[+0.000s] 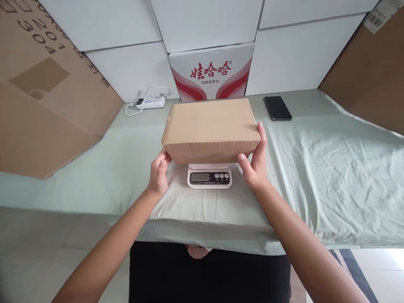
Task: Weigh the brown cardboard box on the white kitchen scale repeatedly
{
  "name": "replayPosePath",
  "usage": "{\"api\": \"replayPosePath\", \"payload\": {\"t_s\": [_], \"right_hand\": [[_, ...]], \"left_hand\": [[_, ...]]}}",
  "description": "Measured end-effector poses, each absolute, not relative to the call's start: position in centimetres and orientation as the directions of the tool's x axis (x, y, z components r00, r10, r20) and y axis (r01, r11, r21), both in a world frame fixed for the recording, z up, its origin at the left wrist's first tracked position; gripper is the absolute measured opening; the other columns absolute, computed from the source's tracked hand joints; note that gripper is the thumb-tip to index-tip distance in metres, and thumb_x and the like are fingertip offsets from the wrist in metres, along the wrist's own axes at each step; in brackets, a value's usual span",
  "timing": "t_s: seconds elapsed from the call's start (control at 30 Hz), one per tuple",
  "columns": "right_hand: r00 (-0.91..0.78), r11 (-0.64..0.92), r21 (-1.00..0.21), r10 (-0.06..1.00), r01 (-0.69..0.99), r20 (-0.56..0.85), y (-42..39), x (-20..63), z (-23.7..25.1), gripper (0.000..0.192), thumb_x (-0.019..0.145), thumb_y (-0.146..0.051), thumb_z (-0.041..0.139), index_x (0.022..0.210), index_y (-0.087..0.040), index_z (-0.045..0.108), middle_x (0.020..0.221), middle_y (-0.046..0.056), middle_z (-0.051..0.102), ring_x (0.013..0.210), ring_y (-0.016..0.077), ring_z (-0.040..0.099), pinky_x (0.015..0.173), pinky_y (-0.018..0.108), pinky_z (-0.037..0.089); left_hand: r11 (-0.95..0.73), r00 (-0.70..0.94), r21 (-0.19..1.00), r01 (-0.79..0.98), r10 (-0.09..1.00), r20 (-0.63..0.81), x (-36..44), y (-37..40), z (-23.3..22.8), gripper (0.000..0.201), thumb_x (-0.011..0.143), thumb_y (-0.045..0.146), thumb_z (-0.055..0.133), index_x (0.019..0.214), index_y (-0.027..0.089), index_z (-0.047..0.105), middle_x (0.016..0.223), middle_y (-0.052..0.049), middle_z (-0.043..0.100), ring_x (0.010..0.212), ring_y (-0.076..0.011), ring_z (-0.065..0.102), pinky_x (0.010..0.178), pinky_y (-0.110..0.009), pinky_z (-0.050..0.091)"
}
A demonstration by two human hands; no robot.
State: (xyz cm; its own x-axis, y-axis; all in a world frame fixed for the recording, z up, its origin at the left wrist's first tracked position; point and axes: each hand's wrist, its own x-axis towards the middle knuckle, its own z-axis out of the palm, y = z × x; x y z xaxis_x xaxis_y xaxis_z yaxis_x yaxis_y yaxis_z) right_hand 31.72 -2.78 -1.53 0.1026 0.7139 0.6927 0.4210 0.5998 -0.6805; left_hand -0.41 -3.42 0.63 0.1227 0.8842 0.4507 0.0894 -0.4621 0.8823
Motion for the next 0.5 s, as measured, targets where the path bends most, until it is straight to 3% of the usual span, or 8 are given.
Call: {"api": "replayPosePath", "payload": {"t_s": [0.17,0.3,0.37,0.5], "right_hand": [[0.112,0.583,-0.675,0.714,0.451,0.691,-2.8,31.8,-1.4,0.115,0.087,-0.096,0.060,0.180,-0.036,0.027,0.186,0.011,0.035,0.175,0.0476,0.031,0.142,0.076,0.031],[0.159,0.583,-0.679,0.695,0.447,0.701,-2.7,32.0,-1.0,0.107,0.092,-0.089,0.060,0.181,-0.042,0.026,0.180,0.011,0.046,0.165,0.0452,0.048,0.133,0.074,0.048],[0.165,0.603,-0.674,0.681,0.426,0.714,-2.8,32.0,-0.7,0.097,0.094,-0.085,0.060,0.179,-0.048,0.032,0.174,0.009,0.053,0.158,0.0438,0.056,0.126,0.073,0.055],[0.162,0.604,-0.690,0.694,0.400,0.701,-3.5,31.5,0.3,0.079,0.098,-0.079,0.063,0.170,-0.048,0.051,0.172,0.007,0.057,0.159,0.0449,0.056,0.122,0.072,0.060]], "left_hand": [[-0.464,0.123,0.881,0.090,0.883,0.452,-0.5,-3.4,0.4,0.083,0.106,0.082,0.046,0.161,0.022,0.065,0.159,-0.018,0.074,0.159,-0.0389,0.063,0.134,-0.056,0.052],[-0.467,0.062,0.878,0.103,0.884,0.463,-0.6,-3.2,0.2,0.083,0.105,0.082,0.048,0.164,0.024,0.063,0.168,-0.017,0.068,0.164,-0.0383,0.059,0.140,-0.054,0.045],[-0.458,0.053,0.884,0.096,0.889,0.455,-0.6,-3.2,0.1,0.082,0.106,0.081,0.049,0.164,0.025,0.063,0.170,-0.016,0.066,0.164,-0.0380,0.060,0.140,-0.054,0.045],[-0.463,0.085,0.879,0.114,0.886,0.456,-0.1,-3.5,0.7,0.083,0.106,0.082,0.046,0.164,0.025,0.064,0.165,-0.015,0.071,0.160,-0.0386,0.063,0.133,-0.055,0.053]]}}
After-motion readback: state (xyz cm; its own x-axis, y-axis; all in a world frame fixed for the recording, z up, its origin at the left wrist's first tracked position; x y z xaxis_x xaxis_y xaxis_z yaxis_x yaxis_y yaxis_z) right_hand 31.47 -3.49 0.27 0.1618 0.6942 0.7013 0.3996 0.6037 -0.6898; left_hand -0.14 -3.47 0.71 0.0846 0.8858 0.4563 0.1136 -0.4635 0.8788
